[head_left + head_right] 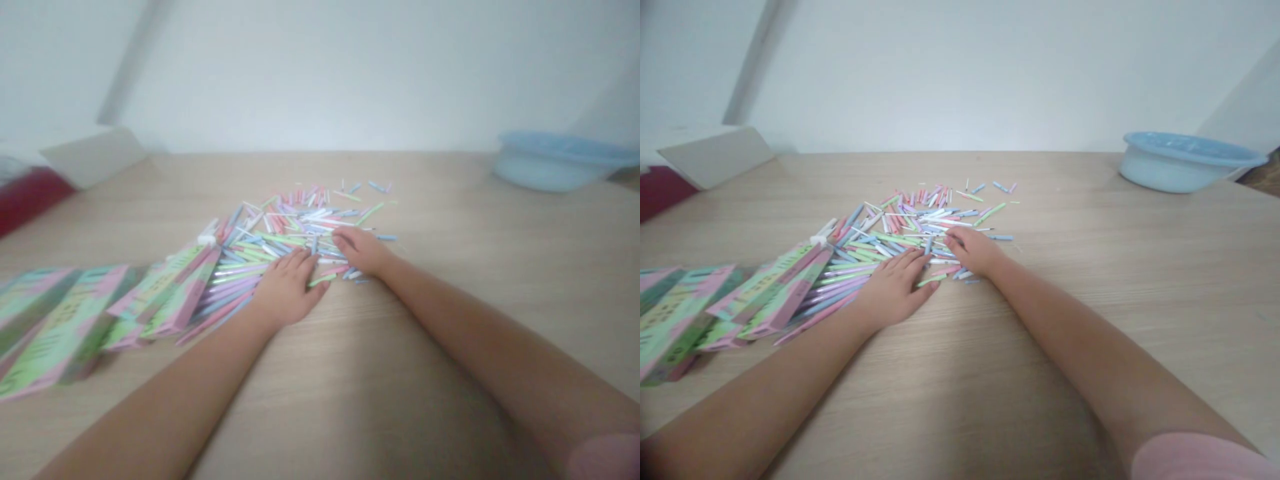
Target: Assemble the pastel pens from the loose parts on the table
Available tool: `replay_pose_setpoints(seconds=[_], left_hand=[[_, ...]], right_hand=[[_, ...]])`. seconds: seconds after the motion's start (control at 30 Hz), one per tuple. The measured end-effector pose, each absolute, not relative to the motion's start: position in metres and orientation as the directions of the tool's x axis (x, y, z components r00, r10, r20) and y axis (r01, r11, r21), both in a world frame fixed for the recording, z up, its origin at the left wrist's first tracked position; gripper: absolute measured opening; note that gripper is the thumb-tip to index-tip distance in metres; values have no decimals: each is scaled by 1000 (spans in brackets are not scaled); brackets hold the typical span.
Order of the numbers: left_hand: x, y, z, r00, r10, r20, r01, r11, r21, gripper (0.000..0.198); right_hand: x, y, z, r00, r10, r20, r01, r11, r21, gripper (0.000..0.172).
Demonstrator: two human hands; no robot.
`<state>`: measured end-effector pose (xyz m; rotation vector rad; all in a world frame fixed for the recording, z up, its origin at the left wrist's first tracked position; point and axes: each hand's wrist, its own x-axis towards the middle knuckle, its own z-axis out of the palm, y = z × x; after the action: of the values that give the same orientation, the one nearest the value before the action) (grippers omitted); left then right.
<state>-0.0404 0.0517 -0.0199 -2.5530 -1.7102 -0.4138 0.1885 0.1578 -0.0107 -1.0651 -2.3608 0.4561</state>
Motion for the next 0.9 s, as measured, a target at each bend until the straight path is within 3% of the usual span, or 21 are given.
replay_pose_setpoints(seconds=[0.2,0.27,0.4,0.5,0.6,0.77,0.83,0.9], left_hand=[[-41,52,-21,354,885,303,897,-413,156,60],[-39,50,-21,344,881,326,902,-406,144,60],[-33,42,-17,352,851,390,906,-414,85,56],[-27,39,-14,421,811,406,876,-480,51,47],[-25,40,-16,458,793,400,852,-521,56,44],[-24,42,-22,412,820,397,861,-492,125,56],[-24,41,-22,403,830,386,863,-485,142,56],[-24,41,-21,401,837,371,863,-482,154,53]], right_hand=[[198,143,-11,-351,893,282,593,445,-671,72],[204,133,-15,-361,885,295,571,459,-680,72],[211,110,-28,-522,775,356,626,631,-458,78],[203,97,-38,-560,769,309,698,638,-325,76],[187,96,-41,-556,763,330,664,646,-377,61],[185,156,-18,-506,745,435,590,667,-456,60],[198,208,-2,-317,791,523,742,550,-384,55],[216,262,11,-179,839,514,865,382,-324,50]])
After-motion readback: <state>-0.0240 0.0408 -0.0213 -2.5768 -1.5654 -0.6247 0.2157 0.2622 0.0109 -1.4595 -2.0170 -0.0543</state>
